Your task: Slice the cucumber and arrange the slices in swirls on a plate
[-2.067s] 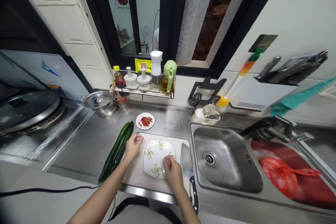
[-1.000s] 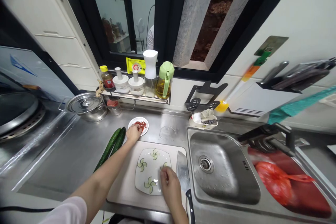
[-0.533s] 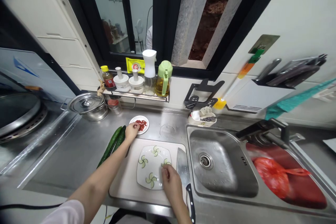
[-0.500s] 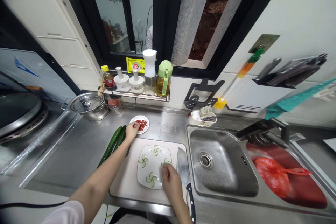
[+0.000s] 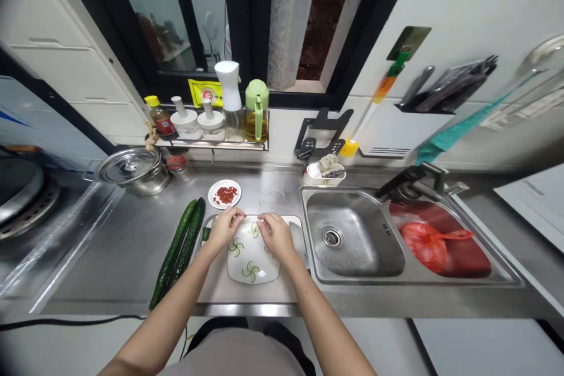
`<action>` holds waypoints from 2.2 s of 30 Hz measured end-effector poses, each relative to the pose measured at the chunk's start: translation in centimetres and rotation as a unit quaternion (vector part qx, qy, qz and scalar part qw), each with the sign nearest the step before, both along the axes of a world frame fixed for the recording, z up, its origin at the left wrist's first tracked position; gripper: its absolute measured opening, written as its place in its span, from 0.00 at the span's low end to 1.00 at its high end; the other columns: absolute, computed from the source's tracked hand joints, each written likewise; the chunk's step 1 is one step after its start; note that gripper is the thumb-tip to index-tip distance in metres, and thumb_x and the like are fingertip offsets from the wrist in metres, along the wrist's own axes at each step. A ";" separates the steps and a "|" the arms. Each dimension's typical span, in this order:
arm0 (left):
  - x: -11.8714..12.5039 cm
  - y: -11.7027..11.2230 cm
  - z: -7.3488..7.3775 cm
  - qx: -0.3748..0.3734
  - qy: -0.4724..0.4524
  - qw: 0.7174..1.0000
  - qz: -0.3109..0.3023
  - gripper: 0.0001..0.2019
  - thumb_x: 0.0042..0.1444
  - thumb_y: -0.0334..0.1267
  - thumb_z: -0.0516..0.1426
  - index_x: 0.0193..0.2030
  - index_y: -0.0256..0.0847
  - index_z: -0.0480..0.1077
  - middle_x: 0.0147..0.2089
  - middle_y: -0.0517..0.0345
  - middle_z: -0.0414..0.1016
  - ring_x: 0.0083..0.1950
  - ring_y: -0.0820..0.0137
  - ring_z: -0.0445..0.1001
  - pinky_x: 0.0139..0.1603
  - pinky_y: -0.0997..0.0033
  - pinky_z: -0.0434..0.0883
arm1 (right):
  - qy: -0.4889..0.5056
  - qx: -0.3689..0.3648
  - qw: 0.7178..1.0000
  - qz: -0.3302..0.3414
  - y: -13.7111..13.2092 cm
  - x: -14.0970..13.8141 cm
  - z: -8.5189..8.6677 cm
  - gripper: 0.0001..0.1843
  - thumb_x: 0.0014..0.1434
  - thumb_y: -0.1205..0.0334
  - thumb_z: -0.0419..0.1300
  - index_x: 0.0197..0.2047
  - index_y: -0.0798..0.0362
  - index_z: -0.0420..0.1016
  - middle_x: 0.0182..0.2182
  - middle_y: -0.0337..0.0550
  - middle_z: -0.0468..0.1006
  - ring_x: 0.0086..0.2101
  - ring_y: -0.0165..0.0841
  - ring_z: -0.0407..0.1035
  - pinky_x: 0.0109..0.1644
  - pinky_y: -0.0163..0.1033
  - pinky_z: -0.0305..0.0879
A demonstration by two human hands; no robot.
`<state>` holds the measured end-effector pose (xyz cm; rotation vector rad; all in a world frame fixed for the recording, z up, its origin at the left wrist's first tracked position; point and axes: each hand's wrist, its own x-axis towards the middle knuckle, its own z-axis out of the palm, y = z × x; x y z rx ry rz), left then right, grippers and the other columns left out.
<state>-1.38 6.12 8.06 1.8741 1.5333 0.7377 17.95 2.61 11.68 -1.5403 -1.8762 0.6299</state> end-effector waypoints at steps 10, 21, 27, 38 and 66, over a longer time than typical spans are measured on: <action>1.5 -1.5 2.5 0.030 0.147 0.983 -0.108 0.11 0.64 0.38 0.48 0.43 0.44 0.71 0.44 0.53 0.71 0.47 0.65 0.68 0.48 0.69 0.64 | -0.094 0.000 0.993 0.076 1.5 -0.4 -0.8 0.05 0.61 0.63 0.58 0.36 0.51 0.75 0.36 0.42 0.73 0.39 0.33 0.66 0.43 0.36 0.59; 1.5 -1.1 1.0 0.019 0.163 0.981 -0.102 0.11 0.64 0.39 0.49 0.44 0.44 0.72 0.45 0.53 0.72 0.48 0.65 0.68 0.47 0.68 0.64 | -0.094 -0.020 0.991 0.093 2.2 -0.2 -2.6 0.05 0.61 0.64 0.58 0.34 0.52 0.74 0.35 0.41 0.73 0.39 0.32 0.64 0.43 0.34 0.57; 1.3 -0.6 -2.3 -0.049 0.167 0.985 -0.016 0.08 0.62 0.37 0.52 0.42 0.44 0.72 0.43 0.54 0.73 0.48 0.65 0.69 0.49 0.68 0.63 | -0.135 -0.088 0.986 0.053 2.6 0.1 -6.8 0.08 0.62 0.63 0.56 0.35 0.52 0.77 0.35 0.41 0.74 0.38 0.31 0.64 0.43 0.33 0.56; 2.9 0.4 -4.0 -0.106 0.232 0.966 -0.038 0.08 0.61 0.38 0.54 0.43 0.44 0.73 0.46 0.53 0.74 0.52 0.64 0.68 0.52 0.66 0.61 | -0.233 -0.132 0.962 0.043 3.0 -1.1 -9.2 0.12 0.64 0.59 0.53 0.38 0.51 0.77 0.40 0.43 0.76 0.42 0.34 0.63 0.42 0.36 0.51; 3.7 0.7 -5.2 -0.129 0.240 0.961 -0.056 0.09 0.60 0.40 0.54 0.42 0.44 0.74 0.47 0.52 0.74 0.53 0.63 0.68 0.53 0.65 0.61 | -0.249 -0.177 0.951 0.044 3.5 -1.3 -8.2 0.09 0.60 0.61 0.55 0.40 0.51 0.76 0.41 0.44 0.77 0.43 0.34 0.65 0.43 0.35 0.51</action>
